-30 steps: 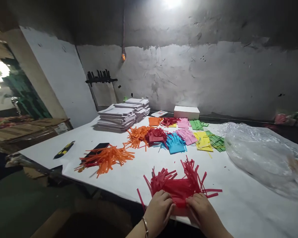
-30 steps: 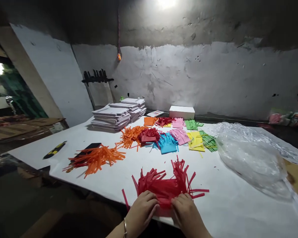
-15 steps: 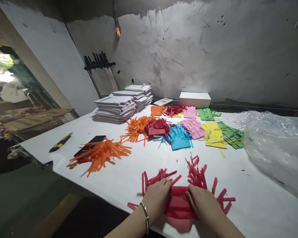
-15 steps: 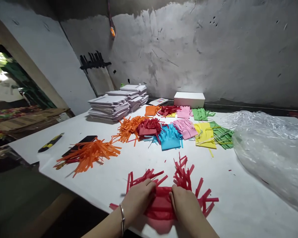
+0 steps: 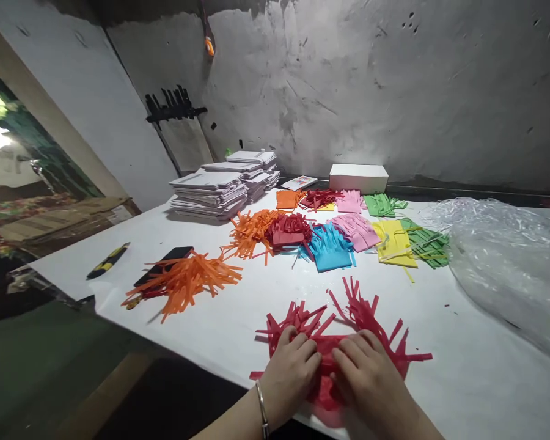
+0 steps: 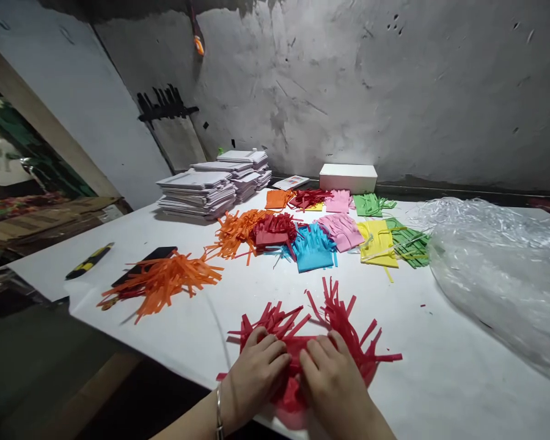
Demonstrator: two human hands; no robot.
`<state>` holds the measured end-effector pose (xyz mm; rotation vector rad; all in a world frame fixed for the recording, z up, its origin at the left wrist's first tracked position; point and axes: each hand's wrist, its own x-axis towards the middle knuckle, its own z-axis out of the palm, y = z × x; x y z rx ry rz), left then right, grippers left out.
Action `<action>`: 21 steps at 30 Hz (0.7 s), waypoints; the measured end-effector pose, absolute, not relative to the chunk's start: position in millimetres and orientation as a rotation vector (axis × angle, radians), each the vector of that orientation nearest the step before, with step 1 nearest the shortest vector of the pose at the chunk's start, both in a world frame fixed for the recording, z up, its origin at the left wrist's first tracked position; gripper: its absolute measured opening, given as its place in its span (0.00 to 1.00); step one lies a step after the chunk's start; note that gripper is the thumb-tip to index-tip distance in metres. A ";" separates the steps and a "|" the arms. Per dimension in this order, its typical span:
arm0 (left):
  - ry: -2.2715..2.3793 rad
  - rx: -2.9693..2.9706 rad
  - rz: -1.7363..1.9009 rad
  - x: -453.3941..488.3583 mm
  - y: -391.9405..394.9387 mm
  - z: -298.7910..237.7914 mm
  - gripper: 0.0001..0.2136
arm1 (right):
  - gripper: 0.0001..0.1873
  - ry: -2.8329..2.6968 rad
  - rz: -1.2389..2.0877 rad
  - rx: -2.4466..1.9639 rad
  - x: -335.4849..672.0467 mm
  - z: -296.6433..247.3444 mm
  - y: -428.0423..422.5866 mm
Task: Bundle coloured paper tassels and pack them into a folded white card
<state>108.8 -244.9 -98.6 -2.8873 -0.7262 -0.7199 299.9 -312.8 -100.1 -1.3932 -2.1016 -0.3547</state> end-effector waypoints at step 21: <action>-1.502 -2.872 -0.165 115.6 -240.7 -68.8 0.08 | 0.11 -1.818 -0.287 -1.801 311.6 -116.8 -320.0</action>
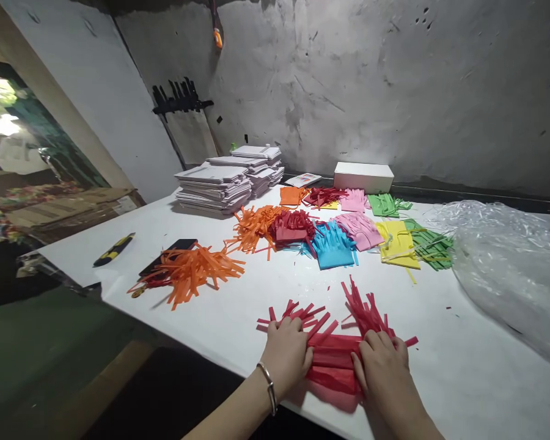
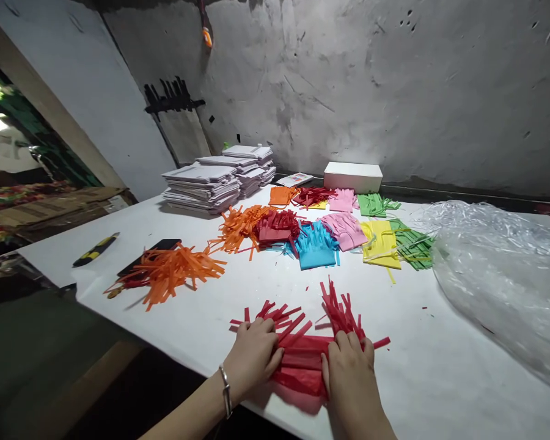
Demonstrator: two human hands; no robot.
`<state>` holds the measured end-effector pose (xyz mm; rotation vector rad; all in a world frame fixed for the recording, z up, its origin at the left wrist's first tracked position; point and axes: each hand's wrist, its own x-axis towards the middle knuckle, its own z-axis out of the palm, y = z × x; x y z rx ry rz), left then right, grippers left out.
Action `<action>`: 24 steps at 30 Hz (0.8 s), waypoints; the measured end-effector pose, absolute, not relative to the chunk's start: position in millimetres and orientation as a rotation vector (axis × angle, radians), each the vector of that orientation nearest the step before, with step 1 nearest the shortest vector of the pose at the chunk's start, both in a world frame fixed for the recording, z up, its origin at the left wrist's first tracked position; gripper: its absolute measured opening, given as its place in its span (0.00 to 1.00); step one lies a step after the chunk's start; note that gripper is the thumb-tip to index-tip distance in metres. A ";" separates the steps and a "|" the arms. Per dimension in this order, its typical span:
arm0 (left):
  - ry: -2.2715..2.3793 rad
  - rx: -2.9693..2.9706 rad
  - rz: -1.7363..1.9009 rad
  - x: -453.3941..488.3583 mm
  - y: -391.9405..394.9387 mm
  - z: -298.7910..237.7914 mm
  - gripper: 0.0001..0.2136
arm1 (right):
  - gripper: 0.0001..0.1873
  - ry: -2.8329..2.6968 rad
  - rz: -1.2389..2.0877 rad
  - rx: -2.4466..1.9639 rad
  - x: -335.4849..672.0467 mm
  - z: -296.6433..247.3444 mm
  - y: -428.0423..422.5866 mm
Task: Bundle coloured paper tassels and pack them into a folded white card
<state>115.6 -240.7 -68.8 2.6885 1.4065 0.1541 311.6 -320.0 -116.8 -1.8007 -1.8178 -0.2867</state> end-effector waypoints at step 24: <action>0.833 2.949 0.730 99.3 -256.9 -108.6 0.09 | 0.13 -2.231 -0.244 -1.306 319.2 -112.3 -332.6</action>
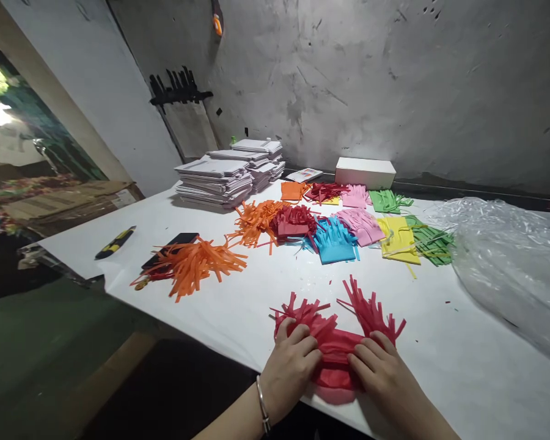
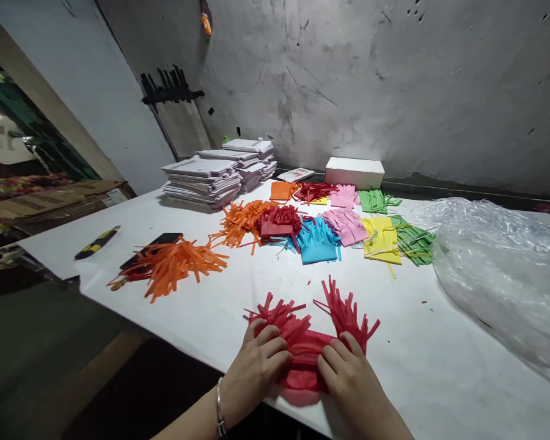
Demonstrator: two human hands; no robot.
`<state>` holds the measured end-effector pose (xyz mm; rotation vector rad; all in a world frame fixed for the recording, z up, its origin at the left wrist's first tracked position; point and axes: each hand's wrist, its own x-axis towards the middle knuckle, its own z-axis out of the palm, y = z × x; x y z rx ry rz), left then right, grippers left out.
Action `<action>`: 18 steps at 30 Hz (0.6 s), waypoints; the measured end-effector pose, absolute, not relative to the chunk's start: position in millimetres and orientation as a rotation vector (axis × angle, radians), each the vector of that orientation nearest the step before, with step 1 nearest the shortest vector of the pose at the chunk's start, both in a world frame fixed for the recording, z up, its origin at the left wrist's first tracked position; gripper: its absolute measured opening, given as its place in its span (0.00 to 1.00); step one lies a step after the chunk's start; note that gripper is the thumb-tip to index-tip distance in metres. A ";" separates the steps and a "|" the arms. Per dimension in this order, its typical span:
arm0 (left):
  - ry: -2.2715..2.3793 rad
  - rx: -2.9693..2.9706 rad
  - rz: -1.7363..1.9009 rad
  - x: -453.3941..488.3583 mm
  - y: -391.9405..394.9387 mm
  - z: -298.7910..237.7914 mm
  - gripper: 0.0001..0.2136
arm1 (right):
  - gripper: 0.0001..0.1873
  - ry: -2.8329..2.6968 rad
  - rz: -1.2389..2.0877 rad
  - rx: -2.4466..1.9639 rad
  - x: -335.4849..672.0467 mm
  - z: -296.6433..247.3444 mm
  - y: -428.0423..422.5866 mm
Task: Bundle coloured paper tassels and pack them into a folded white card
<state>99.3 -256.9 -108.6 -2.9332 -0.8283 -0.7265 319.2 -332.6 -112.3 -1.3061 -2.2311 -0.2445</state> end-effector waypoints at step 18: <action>-1.101 -2.942 -0.640 117.4 -257.5 -92.6 0.06 | 0.10 -2.107 -0.234 -1.401 294.3 -106.2 -318.3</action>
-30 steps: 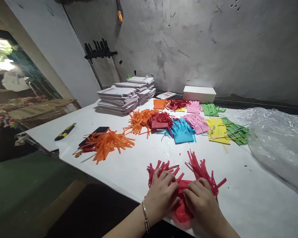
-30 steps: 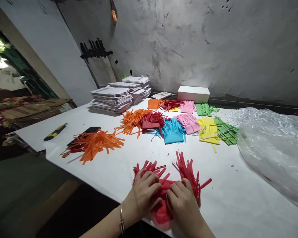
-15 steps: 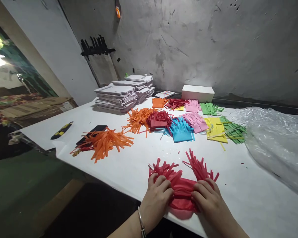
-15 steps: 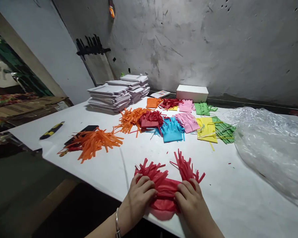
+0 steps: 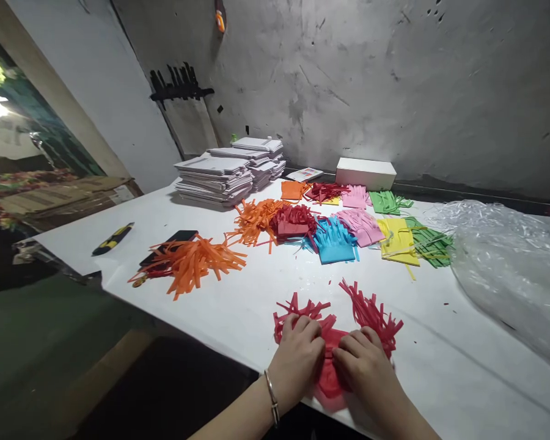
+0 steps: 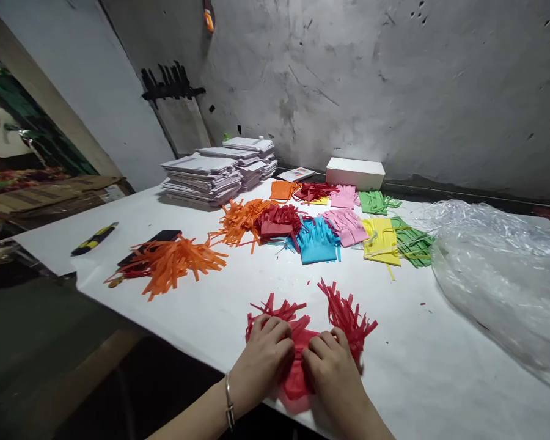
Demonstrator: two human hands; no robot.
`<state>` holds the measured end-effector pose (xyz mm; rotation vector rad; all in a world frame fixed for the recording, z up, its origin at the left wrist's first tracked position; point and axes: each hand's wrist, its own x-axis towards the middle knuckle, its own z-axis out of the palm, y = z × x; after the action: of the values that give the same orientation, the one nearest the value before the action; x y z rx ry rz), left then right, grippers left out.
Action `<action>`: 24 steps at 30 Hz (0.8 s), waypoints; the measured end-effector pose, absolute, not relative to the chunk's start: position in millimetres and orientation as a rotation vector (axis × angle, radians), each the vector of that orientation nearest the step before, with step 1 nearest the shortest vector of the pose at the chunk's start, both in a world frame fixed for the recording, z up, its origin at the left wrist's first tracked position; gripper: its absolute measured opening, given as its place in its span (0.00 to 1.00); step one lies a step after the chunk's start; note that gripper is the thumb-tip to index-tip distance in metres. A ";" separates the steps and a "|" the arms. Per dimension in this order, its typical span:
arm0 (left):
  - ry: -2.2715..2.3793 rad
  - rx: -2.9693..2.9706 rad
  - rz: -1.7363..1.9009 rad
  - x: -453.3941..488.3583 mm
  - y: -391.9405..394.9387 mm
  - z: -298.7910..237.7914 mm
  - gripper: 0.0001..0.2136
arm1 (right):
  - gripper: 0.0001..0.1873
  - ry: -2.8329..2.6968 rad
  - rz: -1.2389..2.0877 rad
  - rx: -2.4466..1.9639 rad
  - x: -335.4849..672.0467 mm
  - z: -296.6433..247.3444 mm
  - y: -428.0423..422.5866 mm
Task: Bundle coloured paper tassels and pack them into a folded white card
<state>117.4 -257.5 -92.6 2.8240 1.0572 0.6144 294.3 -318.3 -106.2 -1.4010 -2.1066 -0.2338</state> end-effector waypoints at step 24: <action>0.956 2.772 0.618 119.6 -252.6 -91.1 0.07 | 0.11 -1.806 -0.056 -1.674 306.0 -105.3 -339.2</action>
<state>119.6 -252.6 -91.1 2.7725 0.9563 0.6175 306.0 -339.2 -105.3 -1.6744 -1.8062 -0.0562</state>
